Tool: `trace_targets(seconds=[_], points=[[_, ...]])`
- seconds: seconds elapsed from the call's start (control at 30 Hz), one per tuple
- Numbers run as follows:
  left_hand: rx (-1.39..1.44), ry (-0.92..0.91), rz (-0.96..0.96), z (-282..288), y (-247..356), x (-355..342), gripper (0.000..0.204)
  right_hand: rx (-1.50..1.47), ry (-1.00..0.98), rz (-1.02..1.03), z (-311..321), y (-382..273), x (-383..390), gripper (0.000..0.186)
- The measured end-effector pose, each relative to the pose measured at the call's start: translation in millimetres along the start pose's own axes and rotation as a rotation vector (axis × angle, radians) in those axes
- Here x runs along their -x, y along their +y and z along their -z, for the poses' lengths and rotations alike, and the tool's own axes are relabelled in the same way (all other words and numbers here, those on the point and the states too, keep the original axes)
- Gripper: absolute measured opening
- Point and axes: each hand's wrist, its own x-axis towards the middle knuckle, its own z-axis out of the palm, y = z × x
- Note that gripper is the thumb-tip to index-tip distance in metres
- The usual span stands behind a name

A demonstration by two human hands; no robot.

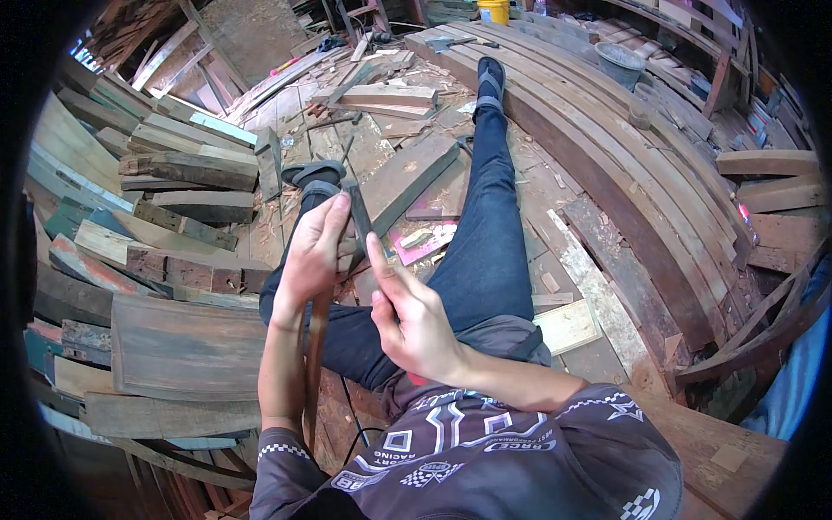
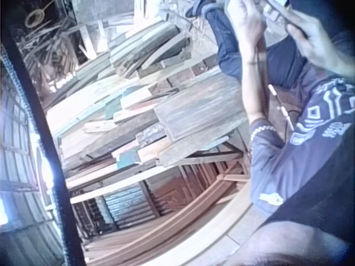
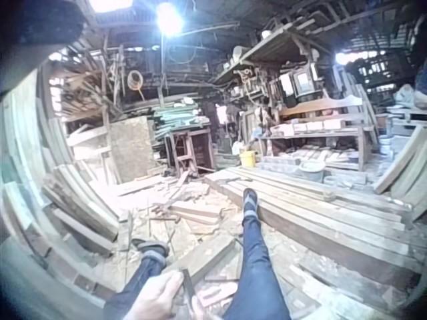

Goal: The person shapes a small piece of wood by holding it and scraping its edges and surfaces with a hand chisel.

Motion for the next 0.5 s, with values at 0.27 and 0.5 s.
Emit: trace_targets(seconds=[0.27, 0.5], points=[[0.241, -0.083, 0.246, 6.0, 15.3, -0.1, 0.023, -0.054, 0.033, -0.057, -1.0, 8.9, 4.6, 0.054], [0.213, -0.074, 0.156, 22.9, 18.0, -1.9, 0.021, -0.068, 0.043, -0.056, 2.0, 14.8, 1.8, 0.058]])
